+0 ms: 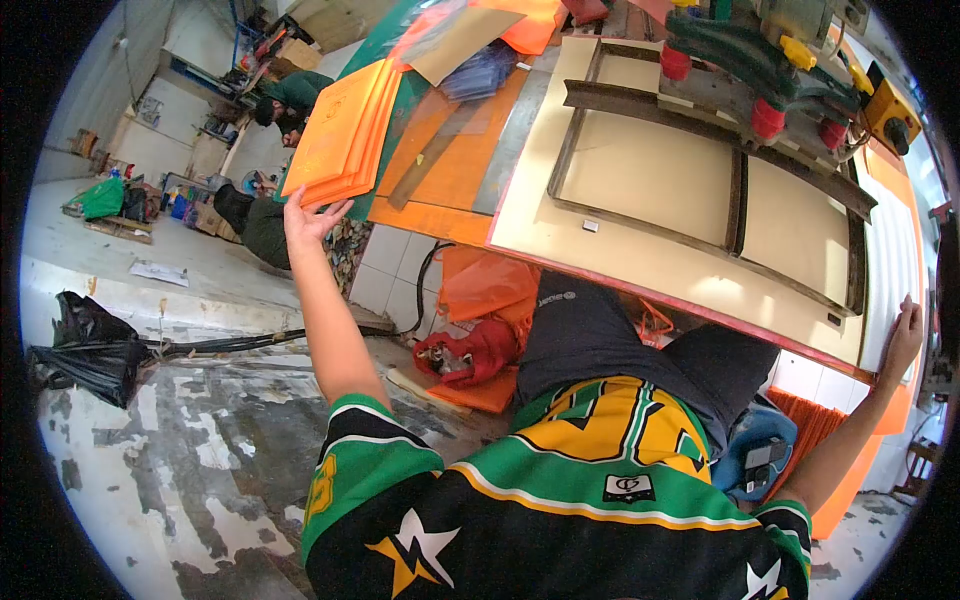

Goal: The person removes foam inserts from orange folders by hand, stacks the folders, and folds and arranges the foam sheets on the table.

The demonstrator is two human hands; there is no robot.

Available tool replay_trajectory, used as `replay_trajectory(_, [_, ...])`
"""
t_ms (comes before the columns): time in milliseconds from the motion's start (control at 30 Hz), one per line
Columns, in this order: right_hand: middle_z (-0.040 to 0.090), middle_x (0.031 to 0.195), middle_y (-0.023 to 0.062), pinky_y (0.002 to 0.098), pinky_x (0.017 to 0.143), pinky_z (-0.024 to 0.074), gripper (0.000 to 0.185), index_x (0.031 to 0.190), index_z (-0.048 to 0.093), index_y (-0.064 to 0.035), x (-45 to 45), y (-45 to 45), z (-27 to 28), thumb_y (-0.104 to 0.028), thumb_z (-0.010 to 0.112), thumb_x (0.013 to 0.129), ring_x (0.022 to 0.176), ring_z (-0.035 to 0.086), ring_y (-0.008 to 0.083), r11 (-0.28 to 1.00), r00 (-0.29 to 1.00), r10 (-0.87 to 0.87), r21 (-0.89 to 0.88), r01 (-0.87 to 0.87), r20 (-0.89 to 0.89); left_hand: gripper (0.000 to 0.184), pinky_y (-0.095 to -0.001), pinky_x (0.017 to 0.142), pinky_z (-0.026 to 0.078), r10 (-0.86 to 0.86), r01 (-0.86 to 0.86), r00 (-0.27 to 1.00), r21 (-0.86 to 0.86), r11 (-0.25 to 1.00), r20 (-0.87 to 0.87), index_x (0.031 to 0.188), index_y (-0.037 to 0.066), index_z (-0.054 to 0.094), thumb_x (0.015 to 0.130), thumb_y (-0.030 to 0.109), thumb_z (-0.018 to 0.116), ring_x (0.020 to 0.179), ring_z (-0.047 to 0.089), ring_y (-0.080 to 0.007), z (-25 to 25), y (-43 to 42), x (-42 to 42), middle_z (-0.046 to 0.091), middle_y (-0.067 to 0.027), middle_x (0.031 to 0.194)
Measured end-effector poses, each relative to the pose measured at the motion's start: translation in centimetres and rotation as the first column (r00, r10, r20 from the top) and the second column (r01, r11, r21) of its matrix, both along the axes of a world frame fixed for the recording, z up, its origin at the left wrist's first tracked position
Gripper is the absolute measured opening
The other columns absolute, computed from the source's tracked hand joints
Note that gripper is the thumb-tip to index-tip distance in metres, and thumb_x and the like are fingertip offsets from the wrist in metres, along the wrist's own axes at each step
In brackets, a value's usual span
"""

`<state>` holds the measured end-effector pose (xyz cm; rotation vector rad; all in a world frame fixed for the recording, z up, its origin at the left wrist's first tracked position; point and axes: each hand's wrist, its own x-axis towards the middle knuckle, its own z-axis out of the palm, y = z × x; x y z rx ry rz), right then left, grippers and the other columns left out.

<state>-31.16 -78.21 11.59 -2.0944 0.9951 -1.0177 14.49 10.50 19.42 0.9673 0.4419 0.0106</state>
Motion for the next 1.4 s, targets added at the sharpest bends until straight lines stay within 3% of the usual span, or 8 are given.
replay_trajectory(233, [0.030, 0.065, -0.0066, 0.0230, 0.053, 0.0227, 0.032, 0.077, 0.053, -0.0071, 0.0, 0.1, -0.1, -0.030, 0.054, 0.099, 0.059, 0.028, 0.0042, 1.000, 1.000, -0.011, -0.023, 0.011, 0.019, 0.098, -0.0658, 0.107, 0.030, -0.026, 0.008, 0.998, -0.289, 0.957, -0.057, 0.150, 0.001, -0.001, 0.086, 0.027, 0.067, 0.136, 0.026, -0.0481, -1.2, 0.1, -0.3, 0.019, -0.0296, 0.148])
replay_trajectory(467, [0.030, 0.064, -0.0065, 0.0224, 0.052, 0.0220, 0.035, 0.078, 0.052, -0.0079, -0.1, -0.5, -0.5, -0.035, 0.054, 0.100, 0.059, 0.027, 0.0035, 0.999, 1.000, -0.006, -0.033, 0.007, 0.025, 0.084, -0.0576, 0.099, 0.040, 0.146, -0.184, 0.977, -0.278, 0.943, -0.153, 0.148, 0.002, 0.016, 0.086, 0.025, 0.067, 0.129, 0.037, -0.0390, -2.1, -0.5, 1.0, 0.032, -0.0281, 0.138])
replay_trajectory(700, [0.032, 0.065, -0.0067, 0.0219, 0.052, 0.0236, 0.034, 0.077, 0.051, -0.0084, 0.3, 0.3, 0.1, -0.033, 0.054, 0.100, 0.058, 0.029, 0.0033, 0.999, 0.999, -0.037, -0.034, 0.037, -0.024, 0.073, -0.0491, 0.099, 0.045, 0.090, -0.125, 0.989, -0.322, 0.939, -0.120, 0.147, -0.001, 0.020, 0.094, 0.028, 0.059, 0.130, 0.043, -0.0396, -2.5, -1.5, -0.2, 0.035, -0.0289, 0.142])
replay_trajectory(833, [0.032, 0.064, -0.0048, 0.0239, 0.053, 0.0247, 0.036, 0.078, 0.052, -0.0054, 0.0, 0.0, -0.1, -0.034, 0.052, 0.100, 0.059, 0.031, 0.0051, 0.999, 0.999, -0.033, -0.036, 0.032, -0.023, 0.055, -0.0358, 0.074, 0.056, -0.018, 0.016, 1.000, -0.178, 0.984, -0.012, 0.140, 0.001, 0.035, 0.097, 0.032, 0.049, 0.108, 0.064, -0.0325, -7.6, 6.6, 3.1, 0.057, -0.0174, 0.128])
replay_trajectory(900, [0.030, 0.064, -0.0050, 0.0243, 0.053, 0.0247, 0.035, 0.077, 0.051, -0.0060, 0.2, 0.5, 0.3, -0.032, 0.051, 0.100, 0.059, 0.030, 0.0053, 1.000, 0.999, -0.013, -0.028, 0.012, -0.036, 0.054, -0.0344, 0.070, 0.055, 0.238, -0.236, 0.971, 0.063, 0.970, -0.022, 0.141, 0.003, 0.036, 0.097, 0.033, 0.049, 0.102, 0.066, -0.0286, -8.5, 8.8, 4.0, 0.060, -0.0125, 0.124])
replay_trajectory(1133, [0.029, 0.065, -0.0045, 0.0252, 0.054, 0.0248, 0.036, 0.074, 0.048, -0.0060, 0.1, -0.4, -0.4, -0.031, 0.051, 0.100, 0.061, 0.029, 0.0061, 0.999, 1.000, -0.013, -0.031, 0.012, -0.014, 0.057, -0.0359, 0.083, 0.048, 0.373, -0.371, 0.924, 0.037, 0.928, -0.077, 0.138, 0.005, 0.041, 0.096, 0.042, 0.052, 0.116, 0.054, -0.0231, -8.8, 10.0, 4.5, 0.047, -0.0094, 0.137])
replay_trajectory(1233, [0.029, 0.066, -0.0041, 0.0251, 0.055, 0.0254, 0.037, 0.074, 0.047, -0.0056, 0.4, 0.2, 0.1, -0.031, 0.052, 0.100, 0.061, 0.028, 0.0068, 0.989, 0.996, -0.058, -0.140, 0.048, -0.071, 0.057, -0.0357, 0.086, 0.045, 0.239, -0.227, 0.970, 0.191, 0.955, -0.038, 0.136, 0.007, 0.044, 0.095, 0.046, 0.053, 0.113, 0.053, -0.0222, -10.1, 11.6, 7.0, 0.050, -0.0078, 0.134])
replay_trajectory(1400, [0.030, 0.067, -0.0041, 0.0246, 0.056, 0.0271, 0.036, 0.075, 0.045, -0.0054, 0.7, 1.0, 0.7, -0.030, 0.051, 0.100, 0.062, 0.029, 0.0073, 0.992, 0.998, -0.048, -0.118, 0.043, -0.043, 0.013, -0.0328, 0.049, 0.034, 0.404, -0.380, 0.914, 0.382, 0.842, 0.019, 0.086, 0.003, 0.054, 0.091, 0.013, 0.061, 0.059, 0.049, -0.0160, -10.1, 11.3, 8.9, 0.054, -0.0048, 0.072])
